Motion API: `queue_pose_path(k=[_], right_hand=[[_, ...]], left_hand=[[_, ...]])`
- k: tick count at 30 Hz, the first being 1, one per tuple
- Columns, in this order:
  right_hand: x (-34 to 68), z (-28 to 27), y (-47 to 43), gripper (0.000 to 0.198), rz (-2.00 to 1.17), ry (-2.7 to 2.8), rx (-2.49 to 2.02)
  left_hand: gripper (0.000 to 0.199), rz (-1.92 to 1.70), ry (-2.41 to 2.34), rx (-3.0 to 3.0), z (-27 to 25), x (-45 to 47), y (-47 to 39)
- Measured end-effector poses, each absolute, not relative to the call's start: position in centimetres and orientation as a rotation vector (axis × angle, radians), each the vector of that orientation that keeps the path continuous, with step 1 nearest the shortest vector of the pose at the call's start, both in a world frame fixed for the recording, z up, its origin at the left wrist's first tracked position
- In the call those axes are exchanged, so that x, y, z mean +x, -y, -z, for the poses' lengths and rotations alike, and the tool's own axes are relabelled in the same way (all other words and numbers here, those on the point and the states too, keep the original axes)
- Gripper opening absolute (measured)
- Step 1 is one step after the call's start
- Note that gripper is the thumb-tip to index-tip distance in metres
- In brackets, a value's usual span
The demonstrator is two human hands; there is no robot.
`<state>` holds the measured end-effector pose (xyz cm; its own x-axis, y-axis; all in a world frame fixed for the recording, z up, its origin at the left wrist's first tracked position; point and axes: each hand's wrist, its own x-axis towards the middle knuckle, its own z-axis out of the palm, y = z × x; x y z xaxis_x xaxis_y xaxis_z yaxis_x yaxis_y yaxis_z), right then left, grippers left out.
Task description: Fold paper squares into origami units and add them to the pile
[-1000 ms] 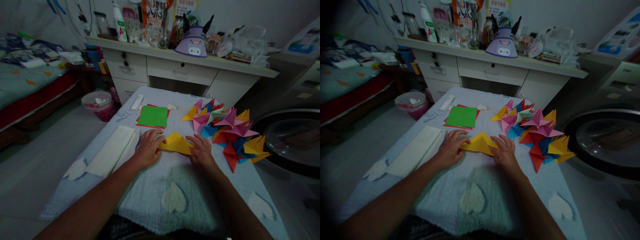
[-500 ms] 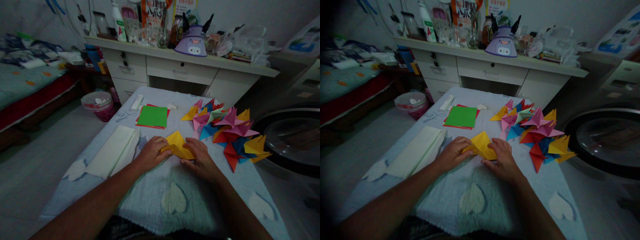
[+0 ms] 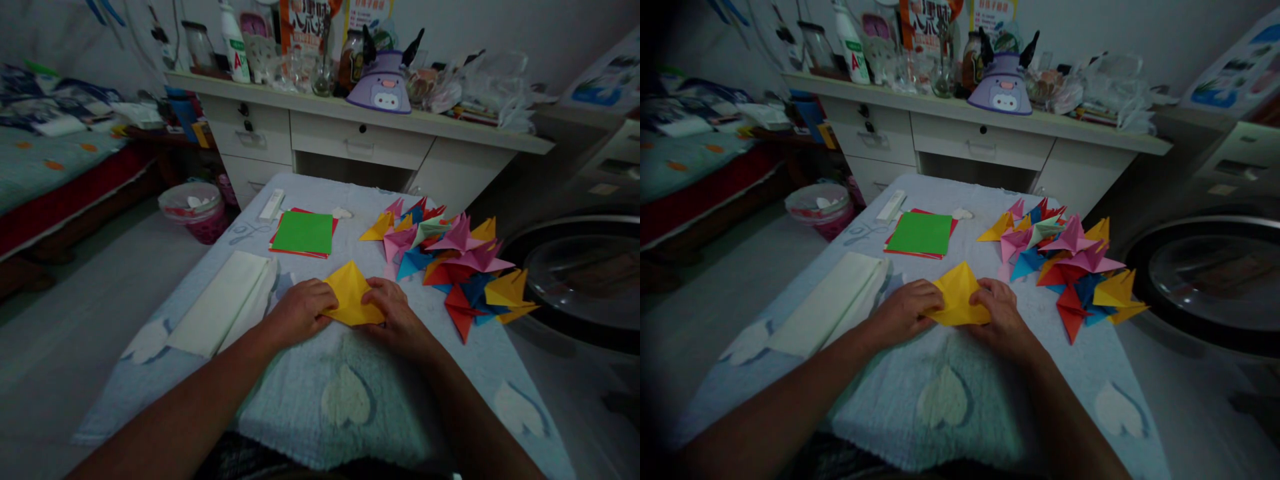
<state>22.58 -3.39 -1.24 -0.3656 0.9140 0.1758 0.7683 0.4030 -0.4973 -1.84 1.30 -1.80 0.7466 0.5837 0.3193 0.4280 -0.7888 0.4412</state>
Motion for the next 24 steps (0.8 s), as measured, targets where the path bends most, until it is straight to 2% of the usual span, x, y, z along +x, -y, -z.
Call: queue_pose_path(k=[3,9,14,18,24], right_hand=[[22.8,1.4,3.3,0.023,-0.431,2.284,-1.478],[22.9,2.3,2.9,0.037,-0.364,2.313,-1.419],[23.1,2.6,2.8,0.021,-0.309,2.323,-1.395],[24.1,2.2,2.7,0.017,-0.298,2.311,-1.451],[25.2,1.5,2.5,0.015,-0.361,2.266,-1.558]], left_hand=[[0.015,-0.611,-0.8,2.641,1.7,-2.0,-1.3],[0.024,-0.627,-0.757,2.685,1.9,-2.2,-1.4],[0.018,-0.585,-0.777,2.699,2.1,-2.0,-1.5],[0.01,-0.556,-0.839,2.677,1.8,-2.0,-1.4],[0.023,-0.488,-1.137,2.536,1.4,-2.3,-1.4]])
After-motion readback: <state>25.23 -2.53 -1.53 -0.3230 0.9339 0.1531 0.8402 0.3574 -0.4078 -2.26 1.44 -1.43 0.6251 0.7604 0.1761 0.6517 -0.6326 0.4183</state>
